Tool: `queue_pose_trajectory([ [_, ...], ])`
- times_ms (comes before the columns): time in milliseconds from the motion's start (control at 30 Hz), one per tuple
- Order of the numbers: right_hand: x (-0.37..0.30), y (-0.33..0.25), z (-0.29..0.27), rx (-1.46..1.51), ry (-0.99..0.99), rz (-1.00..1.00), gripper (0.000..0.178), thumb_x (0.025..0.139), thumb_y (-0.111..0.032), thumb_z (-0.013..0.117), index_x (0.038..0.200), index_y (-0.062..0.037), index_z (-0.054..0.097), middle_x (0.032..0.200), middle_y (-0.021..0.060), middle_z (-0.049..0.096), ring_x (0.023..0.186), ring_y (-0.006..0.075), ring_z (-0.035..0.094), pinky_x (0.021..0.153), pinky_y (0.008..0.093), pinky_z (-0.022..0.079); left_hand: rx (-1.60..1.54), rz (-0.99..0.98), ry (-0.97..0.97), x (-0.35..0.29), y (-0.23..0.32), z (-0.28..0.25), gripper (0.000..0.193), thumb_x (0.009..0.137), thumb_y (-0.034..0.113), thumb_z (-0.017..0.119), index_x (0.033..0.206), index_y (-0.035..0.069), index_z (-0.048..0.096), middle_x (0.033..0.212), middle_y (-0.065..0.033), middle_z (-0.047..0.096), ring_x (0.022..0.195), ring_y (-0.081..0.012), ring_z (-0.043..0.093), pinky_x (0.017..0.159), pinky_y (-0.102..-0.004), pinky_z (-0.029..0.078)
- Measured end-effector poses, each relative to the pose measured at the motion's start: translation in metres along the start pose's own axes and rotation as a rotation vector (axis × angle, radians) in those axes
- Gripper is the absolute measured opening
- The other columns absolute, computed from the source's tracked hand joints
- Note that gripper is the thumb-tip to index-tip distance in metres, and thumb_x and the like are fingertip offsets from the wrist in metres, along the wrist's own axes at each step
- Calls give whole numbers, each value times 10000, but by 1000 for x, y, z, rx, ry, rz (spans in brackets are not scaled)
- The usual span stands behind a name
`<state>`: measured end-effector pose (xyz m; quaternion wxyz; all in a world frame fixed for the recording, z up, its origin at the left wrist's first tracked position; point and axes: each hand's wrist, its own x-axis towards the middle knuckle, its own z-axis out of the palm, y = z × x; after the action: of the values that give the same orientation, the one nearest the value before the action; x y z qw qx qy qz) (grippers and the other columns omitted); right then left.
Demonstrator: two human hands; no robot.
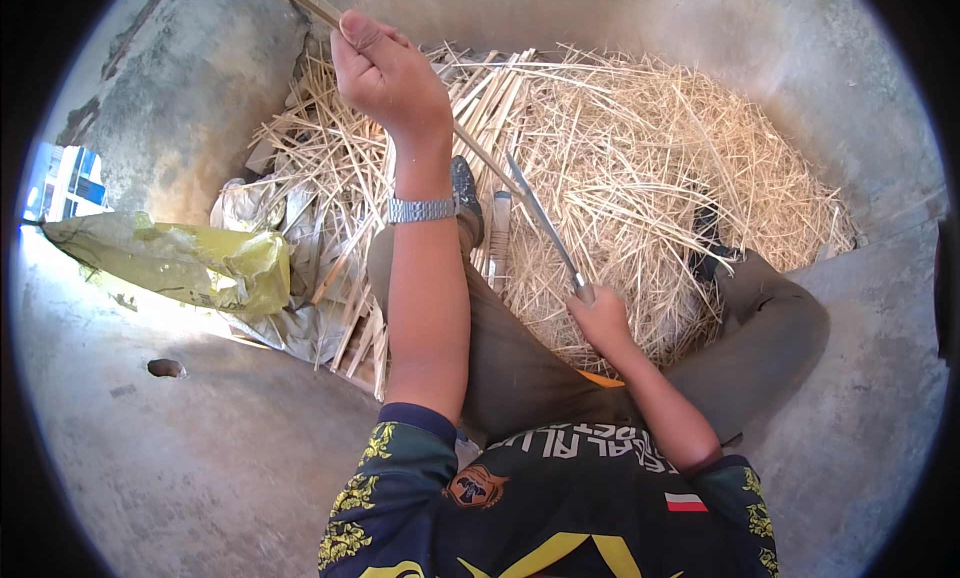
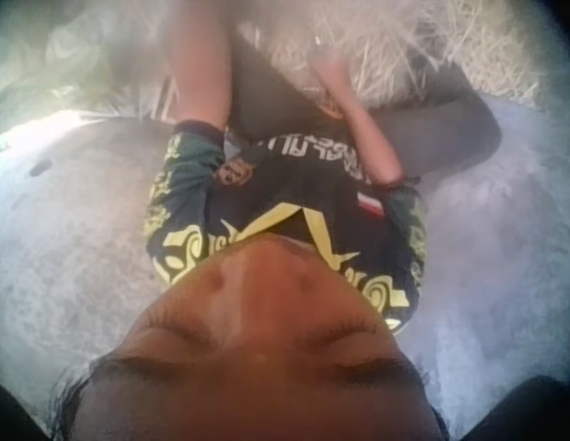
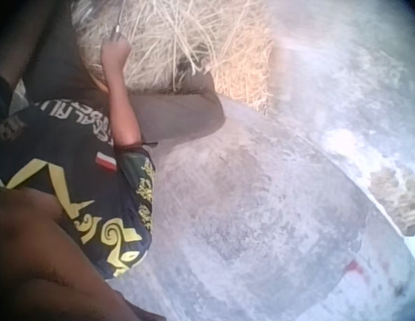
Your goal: The person sits on the floor and uses a knife to split long bamboo strips into thinner pieces. They hold the bamboo with one hand and use the knife to shave and split the material, dropping the processed pieces onto a pile.
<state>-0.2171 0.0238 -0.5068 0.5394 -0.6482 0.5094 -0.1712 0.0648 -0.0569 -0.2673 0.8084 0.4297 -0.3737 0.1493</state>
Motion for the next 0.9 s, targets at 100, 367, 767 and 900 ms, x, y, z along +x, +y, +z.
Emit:
queue_pose_trajectory([
  [100, -13, -50, -10, 82, 111, -80, 203, 885, -192, 651, 836, 2, 612, 588, 44, 562, 516, 130, 537, 524, 330, 442, -18, 8, -20, -3, -3, 2, 451, 1083, 442, 418, 813, 81, 427, 605, 5, 414, 475, -65, 396, 397, -226, 309],
  [367, 14, 38, 6, -133, 108, -36, 225, 861, -191, 638, 788, 20, 615, 588, 116, 576, 541, 202, 589, 561, 383, 461, 9, -9, -29, -10, 7, 20, 466, 1108, 361, 391, 740, 83, 455, 634, 18, 452, 528, -60, 411, 487, -226, 350],
  [767, -2, -59, 7, 99, 126, -284, 253, 844, -233, 650, 790, 9, 600, 616, 121, 584, 552, 203, 553, 582, 396, 467, 24, 29, 1, -9, 3, 1, 467, 1107, 373, 389, 744, 85, 447, 618, 22, 433, 525, -59, 406, 487, -224, 352],
  [900, 28, 19, 28, -194, -7, 43, 268, 839, -238, 651, 847, 29, 641, 672, 186, 637, 604, 286, 627, 611, 435, 488, 36, 12, 31, -9, 5, 1, 467, 1105, 378, 391, 744, 85, 442, 614, 21, 433, 510, -57, 397, 479, -219, 364],
])
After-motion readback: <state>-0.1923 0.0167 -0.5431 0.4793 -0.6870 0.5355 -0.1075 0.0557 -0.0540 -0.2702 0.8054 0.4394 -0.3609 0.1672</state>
